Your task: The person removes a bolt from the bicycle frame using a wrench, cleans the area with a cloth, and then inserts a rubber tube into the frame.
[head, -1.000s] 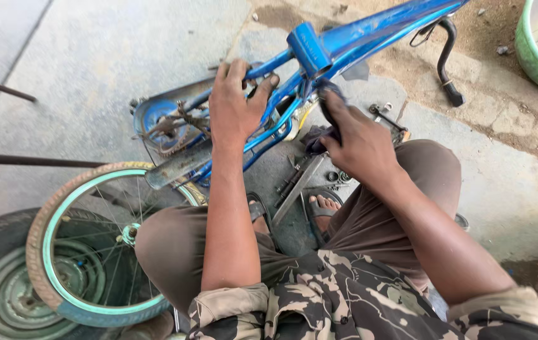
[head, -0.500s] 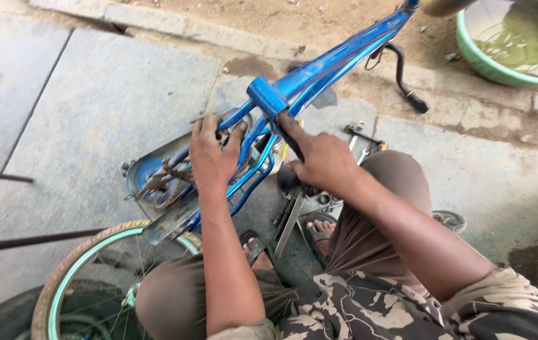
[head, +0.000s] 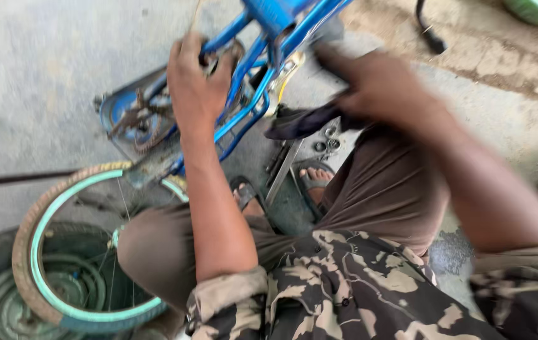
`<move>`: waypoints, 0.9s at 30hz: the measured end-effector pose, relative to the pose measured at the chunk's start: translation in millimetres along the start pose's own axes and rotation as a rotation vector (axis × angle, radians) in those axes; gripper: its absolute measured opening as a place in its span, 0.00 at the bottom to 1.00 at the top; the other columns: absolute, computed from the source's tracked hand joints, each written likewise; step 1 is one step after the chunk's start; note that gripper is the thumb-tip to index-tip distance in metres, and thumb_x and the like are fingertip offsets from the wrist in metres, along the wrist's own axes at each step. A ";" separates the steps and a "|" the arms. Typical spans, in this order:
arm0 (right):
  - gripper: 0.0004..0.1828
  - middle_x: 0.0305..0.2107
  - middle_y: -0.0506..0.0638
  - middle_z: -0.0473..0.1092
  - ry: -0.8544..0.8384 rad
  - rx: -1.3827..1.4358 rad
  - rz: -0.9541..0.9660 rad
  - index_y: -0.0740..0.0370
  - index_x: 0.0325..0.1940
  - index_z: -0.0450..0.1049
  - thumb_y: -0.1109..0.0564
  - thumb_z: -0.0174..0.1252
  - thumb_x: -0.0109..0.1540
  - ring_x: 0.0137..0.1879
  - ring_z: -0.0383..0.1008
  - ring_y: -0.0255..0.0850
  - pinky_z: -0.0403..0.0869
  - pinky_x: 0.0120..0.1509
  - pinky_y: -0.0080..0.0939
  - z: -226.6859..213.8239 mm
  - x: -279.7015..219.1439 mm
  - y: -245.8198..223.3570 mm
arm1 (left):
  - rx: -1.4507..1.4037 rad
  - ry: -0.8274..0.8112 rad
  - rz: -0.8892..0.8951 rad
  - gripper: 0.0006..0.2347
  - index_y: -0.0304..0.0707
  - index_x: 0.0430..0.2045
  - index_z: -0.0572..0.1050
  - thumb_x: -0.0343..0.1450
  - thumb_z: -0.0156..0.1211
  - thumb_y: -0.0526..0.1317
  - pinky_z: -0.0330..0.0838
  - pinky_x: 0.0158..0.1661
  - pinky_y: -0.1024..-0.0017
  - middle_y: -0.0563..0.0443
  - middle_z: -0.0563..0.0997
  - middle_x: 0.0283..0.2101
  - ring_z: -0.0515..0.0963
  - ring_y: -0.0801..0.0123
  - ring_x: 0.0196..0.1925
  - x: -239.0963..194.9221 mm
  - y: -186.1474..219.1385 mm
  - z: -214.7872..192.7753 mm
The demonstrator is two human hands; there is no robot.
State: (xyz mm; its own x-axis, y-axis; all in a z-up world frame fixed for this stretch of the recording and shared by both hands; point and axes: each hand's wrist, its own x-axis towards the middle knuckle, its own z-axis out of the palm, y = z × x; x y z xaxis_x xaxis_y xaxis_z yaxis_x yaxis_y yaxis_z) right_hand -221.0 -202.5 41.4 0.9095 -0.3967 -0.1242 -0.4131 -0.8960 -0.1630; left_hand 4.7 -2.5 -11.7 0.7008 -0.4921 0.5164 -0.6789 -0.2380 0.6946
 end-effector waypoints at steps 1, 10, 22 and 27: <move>0.52 0.28 0.65 0.75 0.021 -0.089 0.028 0.37 0.80 0.57 0.51 0.68 0.53 0.35 0.77 0.62 0.73 0.42 0.62 -4.3 -5.2 21.0 | 0.003 -0.003 0.005 0.17 0.29 0.34 0.73 0.69 0.76 0.43 0.69 0.38 0.54 0.40 0.74 0.34 0.76 0.47 0.35 0.8 -0.8 0.6; 0.26 0.41 0.65 0.77 0.027 -0.110 0.477 0.60 0.66 0.75 0.47 0.63 0.66 0.48 0.78 0.60 0.75 0.51 0.59 61.9 -125.8 263.8 | 0.107 0.221 0.135 0.17 0.38 0.47 0.75 0.74 0.69 0.50 0.78 0.47 0.63 0.46 0.78 0.47 0.83 0.59 0.46 -11.2 24.7 -1.4; 0.21 0.50 0.69 0.73 0.106 0.130 0.650 0.72 0.59 0.75 0.50 0.51 0.75 0.56 0.73 0.63 0.72 0.55 0.60 242.4 -229.5 302.6 | 0.123 -1.164 -0.073 0.19 0.38 0.43 0.79 0.67 0.69 0.52 0.74 0.51 0.53 0.38 0.83 0.46 0.81 0.47 0.52 -123.3 56.9 154.3; 0.16 0.49 0.65 0.74 0.276 0.062 0.601 0.70 0.58 0.75 0.54 0.56 0.74 0.54 0.74 0.56 0.73 0.55 0.52 155.1 -182.0 304.2 | 0.433 -1.197 -0.534 0.17 0.42 0.46 0.82 0.70 0.65 0.51 0.73 0.57 0.52 0.40 0.81 0.54 0.80 0.49 0.57 -183.4 -69.0 177.1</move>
State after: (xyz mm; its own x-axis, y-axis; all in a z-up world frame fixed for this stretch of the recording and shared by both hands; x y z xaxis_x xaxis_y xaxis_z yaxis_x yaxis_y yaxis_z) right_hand -519.4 -371.9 -137.4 0.4947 -0.8680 0.0429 -0.8468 -0.4926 -0.2006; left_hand -115.7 -44.2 -243.1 0.4308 -0.6205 -0.6553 -0.5579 -0.7539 0.3470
